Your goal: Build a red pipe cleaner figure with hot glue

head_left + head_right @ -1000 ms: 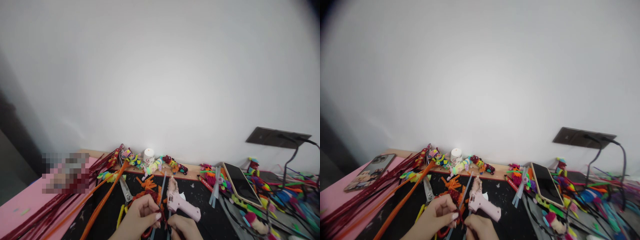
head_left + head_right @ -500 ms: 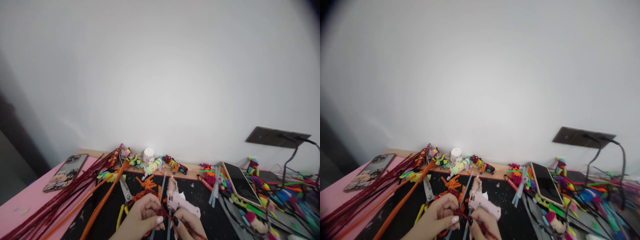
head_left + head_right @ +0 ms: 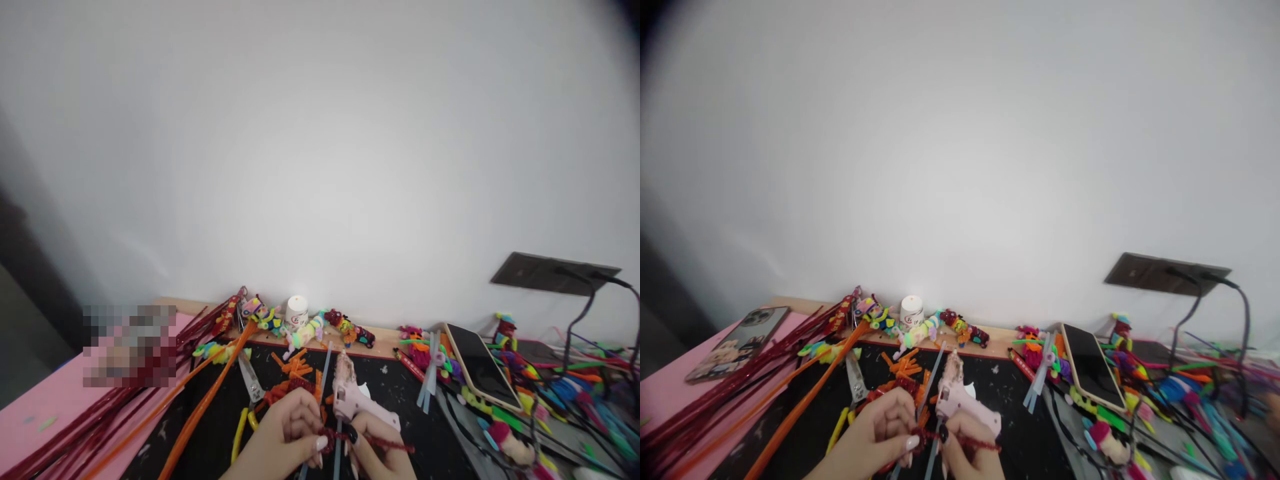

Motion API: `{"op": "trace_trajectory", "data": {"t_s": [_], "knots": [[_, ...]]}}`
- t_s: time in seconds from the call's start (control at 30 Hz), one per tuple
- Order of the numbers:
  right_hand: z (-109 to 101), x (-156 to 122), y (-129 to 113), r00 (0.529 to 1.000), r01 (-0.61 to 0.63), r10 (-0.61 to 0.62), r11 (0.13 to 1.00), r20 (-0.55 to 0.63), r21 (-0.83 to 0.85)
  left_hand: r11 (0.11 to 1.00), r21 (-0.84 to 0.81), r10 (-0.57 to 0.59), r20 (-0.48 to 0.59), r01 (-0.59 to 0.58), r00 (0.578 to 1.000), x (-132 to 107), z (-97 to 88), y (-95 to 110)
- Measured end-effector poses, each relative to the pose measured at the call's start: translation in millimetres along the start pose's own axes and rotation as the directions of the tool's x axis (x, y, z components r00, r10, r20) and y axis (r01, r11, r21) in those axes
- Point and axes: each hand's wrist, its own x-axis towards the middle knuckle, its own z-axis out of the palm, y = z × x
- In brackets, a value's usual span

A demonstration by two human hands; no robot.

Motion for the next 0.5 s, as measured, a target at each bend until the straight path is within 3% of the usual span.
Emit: {"op": "trace_trajectory", "data": {"t_s": [0.5], "knots": [[-1.0,-0.4,-6.8,1.0,0.004,-0.003,1.0,0.021,-0.025,1.0,-0.017,0.016,0.005,-0.016,1.0,-0.6,0.9,-1.8]]}}
